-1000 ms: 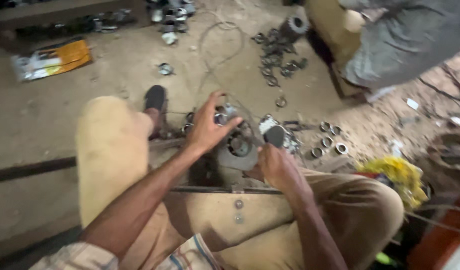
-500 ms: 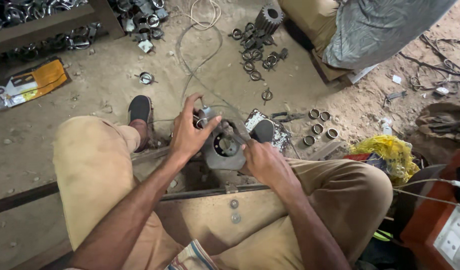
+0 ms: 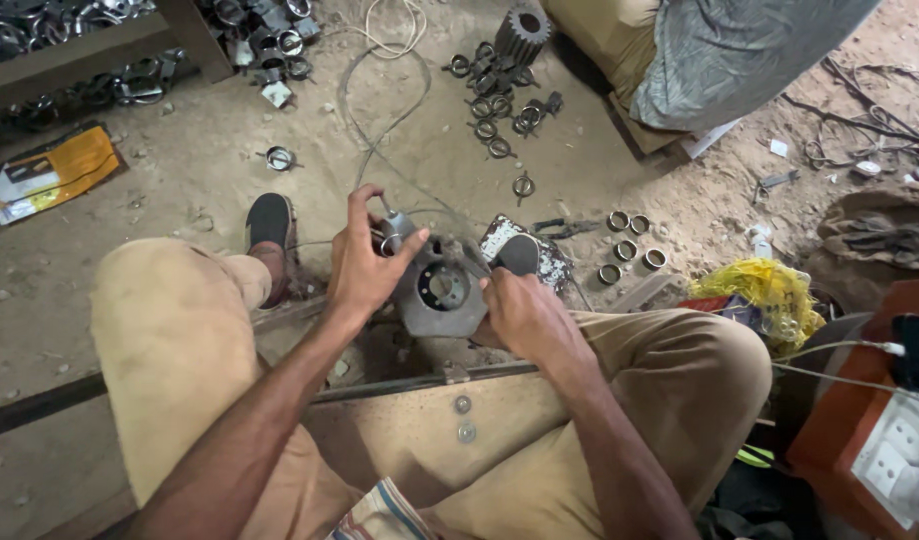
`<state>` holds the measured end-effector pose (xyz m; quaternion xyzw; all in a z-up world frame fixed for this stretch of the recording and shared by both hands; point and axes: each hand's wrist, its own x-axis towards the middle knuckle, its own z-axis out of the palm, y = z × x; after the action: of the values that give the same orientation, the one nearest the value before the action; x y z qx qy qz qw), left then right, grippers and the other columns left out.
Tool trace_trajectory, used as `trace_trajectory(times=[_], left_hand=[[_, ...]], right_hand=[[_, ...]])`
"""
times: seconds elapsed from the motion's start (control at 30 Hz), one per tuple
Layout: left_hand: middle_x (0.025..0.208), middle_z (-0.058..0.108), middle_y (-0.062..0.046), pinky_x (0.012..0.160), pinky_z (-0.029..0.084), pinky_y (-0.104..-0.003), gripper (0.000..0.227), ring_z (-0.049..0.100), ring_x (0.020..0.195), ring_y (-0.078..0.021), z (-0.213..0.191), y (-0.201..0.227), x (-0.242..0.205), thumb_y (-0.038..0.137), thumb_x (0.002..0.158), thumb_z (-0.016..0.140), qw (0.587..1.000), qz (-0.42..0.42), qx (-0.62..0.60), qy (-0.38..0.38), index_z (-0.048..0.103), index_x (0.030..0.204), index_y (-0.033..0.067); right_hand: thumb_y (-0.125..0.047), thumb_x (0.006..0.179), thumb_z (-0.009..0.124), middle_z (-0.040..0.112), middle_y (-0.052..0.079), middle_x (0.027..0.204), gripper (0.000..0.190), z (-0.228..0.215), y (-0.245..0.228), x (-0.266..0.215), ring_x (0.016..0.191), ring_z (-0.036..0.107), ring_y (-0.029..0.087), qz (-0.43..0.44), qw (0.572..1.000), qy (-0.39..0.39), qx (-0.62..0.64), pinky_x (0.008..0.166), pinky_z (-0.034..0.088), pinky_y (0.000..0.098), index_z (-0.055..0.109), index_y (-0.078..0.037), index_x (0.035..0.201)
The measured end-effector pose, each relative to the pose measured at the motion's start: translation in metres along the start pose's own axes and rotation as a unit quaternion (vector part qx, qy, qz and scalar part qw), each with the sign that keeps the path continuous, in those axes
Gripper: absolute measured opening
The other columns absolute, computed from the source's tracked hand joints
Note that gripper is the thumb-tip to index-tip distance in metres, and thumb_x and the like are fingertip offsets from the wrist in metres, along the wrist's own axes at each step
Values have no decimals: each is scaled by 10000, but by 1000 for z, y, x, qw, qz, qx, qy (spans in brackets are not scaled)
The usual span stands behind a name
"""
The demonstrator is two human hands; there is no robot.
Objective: The person sits on the floor in a workshop and uses a hammer to strike small metal rings placed on a metal block. They repeatedly pick up rings, position them, and hammer them into shape.
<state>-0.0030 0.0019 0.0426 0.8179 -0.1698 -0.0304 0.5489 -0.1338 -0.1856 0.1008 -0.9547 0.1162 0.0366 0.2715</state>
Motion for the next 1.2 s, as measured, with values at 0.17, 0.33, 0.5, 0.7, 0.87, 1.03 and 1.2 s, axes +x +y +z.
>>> trace_trajectory(times=[0.17, 0.33, 0.5, 0.7, 0.87, 1.03, 1.2], left_hand=[[767, 648, -105, 621, 519, -427, 732, 667, 668, -260, 1, -1, -1, 379, 837, 869, 1000, 6, 17, 6, 431, 1364, 120], [813, 710, -130, 677, 548, -440, 741, 713, 727, -290, 4, -4, 1, 453, 797, 868, 999, -15, 31, -4, 496, 1357, 141], [1038, 763, -161, 821, 601, -443, 787, 768, 950, -339, 12, -10, -1, 495, 760, 882, 999, 32, 1, 8, 524, 1355, 124], [1081, 752, -179, 872, 600, -442, 820, 757, 1006, -365, 9, -11, 1, 459, 785, 851, 999, 33, -19, -27, 486, 1421, 93], [1016, 760, -192, 860, 594, -450, 842, 759, 965, -373, 3, -4, 1, 449, 758, 846, 999, 25, -14, -25, 483, 1421, 78], [1150, 711, -256, 930, 554, -483, 854, 695, 1086, -426, 10, -13, 1, 441, 780, 855, 999, 40, 12, -13, 466, 1438, 62], [1205, 657, -256, 954, 529, -478, 937, 661, 1111, -421, 22, -28, 5, 416, 759, 864, 999, 19, -1, 26, 394, 1467, 23]], right_hand=[[-274, 1015, 558, 668, 301, 807, 266, 1, 3, -1, 790, 637, 533, -14, 999, 14, -30, 679, 478, 632, 636, -29, 949], [-307, 1020, 523, 694, 286, 841, 288, 6, 21, 2, 833, 669, 505, 37, 997, -41, -55, 701, 499, 617, 630, -45, 966], [-242, 995, 472, 732, 223, 909, 291, 8, 36, 8, 880, 710, 441, -19, 998, -61, -8, 720, 544, 565, 673, -39, 1053], [-165, 850, 515, 590, 224, 1110, 470, -9, 32, -7, 1018, 606, 419, -293, 939, -34, -179, 871, 493, 508, 543, 55, 1264], [-127, 696, 594, 572, 256, 1099, 711, -11, 27, -6, 917, 586, 425, -291, 924, -58, -241, 789, 490, 509, 500, 109, 1360], [-30, 834, 563, 597, 217, 1106, 432, -5, 34, -3, 956, 604, 411, -249, 941, -51, -222, 832, 503, 510, 564, 62, 1256], [-56, 879, 538, 610, 235, 1074, 350, -2, 46, -1, 879, 636, 406, -277, 926, -56, -249, 782, 516, 511, 578, 69, 1203]])
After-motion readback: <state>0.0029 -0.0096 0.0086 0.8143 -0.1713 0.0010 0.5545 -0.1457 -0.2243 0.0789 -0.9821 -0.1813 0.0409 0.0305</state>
